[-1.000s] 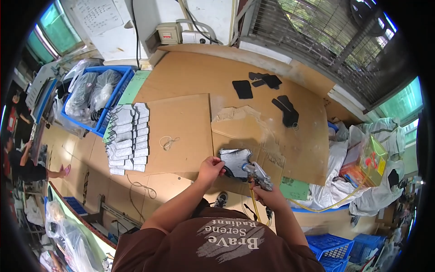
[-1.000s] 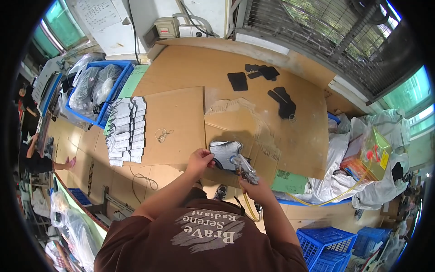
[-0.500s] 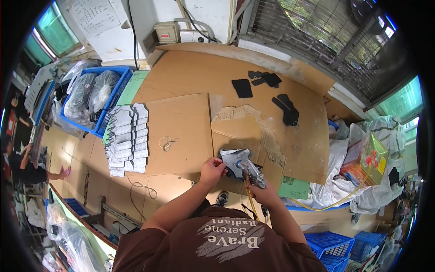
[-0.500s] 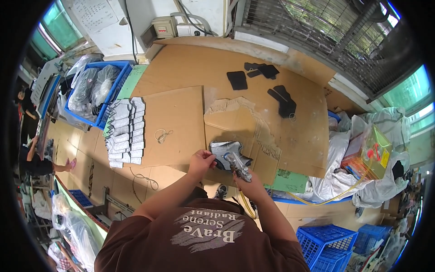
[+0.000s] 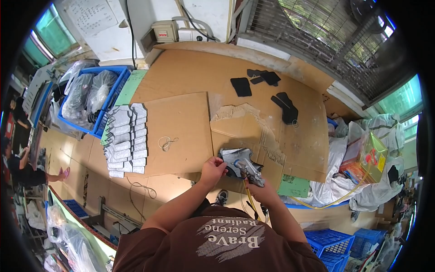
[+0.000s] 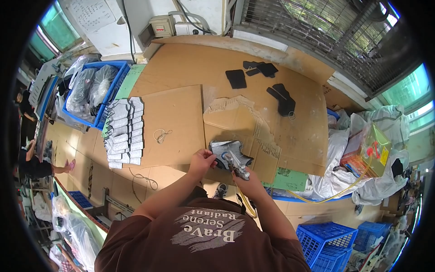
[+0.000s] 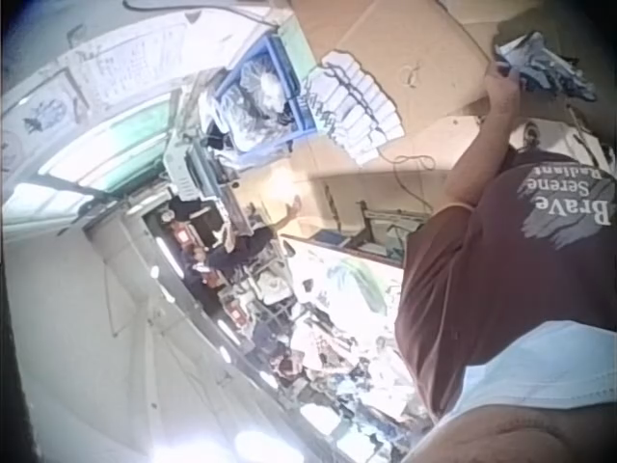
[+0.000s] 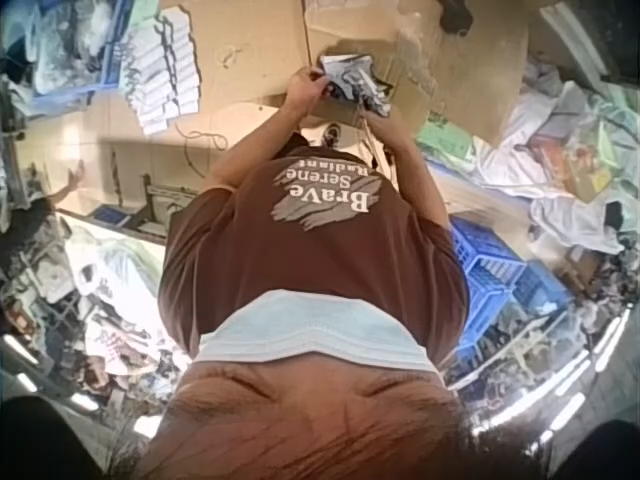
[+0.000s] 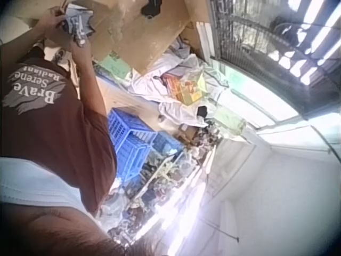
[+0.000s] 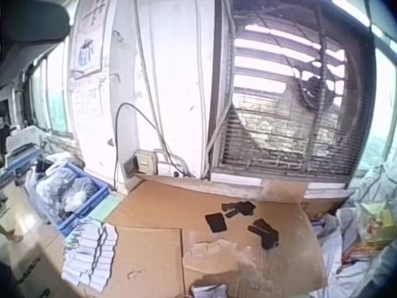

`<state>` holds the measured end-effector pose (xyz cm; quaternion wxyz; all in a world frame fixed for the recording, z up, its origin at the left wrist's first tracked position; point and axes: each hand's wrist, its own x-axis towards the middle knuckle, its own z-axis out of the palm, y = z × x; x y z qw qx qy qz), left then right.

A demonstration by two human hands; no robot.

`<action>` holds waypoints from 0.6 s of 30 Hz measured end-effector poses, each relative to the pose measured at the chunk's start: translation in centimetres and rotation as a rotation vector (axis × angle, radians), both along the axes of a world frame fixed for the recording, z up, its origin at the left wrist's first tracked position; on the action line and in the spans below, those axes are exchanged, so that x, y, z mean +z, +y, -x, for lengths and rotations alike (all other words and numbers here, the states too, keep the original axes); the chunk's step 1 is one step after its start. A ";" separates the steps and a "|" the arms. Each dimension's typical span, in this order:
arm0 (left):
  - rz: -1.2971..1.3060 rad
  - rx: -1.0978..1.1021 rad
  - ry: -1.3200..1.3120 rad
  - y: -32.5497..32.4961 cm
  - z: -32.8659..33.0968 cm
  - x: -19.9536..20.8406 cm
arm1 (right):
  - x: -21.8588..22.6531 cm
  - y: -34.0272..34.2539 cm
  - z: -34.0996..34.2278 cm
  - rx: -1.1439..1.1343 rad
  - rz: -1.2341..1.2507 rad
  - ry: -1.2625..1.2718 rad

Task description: Organizing and stacking shoe upper components on a cardboard sheet.

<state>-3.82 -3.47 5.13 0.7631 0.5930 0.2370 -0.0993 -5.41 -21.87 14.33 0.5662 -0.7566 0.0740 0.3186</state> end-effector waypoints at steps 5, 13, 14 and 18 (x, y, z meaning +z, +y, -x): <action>-0.009 -0.004 -0.002 0.1 0.0 0.0 | -0.6 0.1 -0.1 0.010 -0.009 -0.015; -0.014 -0.027 -0.015 0.1 0.0 0.0 | -1.5 -0.4 0.0 -0.033 0.012 -0.026; -0.014 -0.028 -0.015 0.1 0.0 0.0 | -1.2 -0.5 -0.1 -0.042 0.023 -0.024; -0.026 -0.032 0.018 0.1 -0.2 -0.1 | -1.5 -1.5 -0.1 -0.109 0.008 0.022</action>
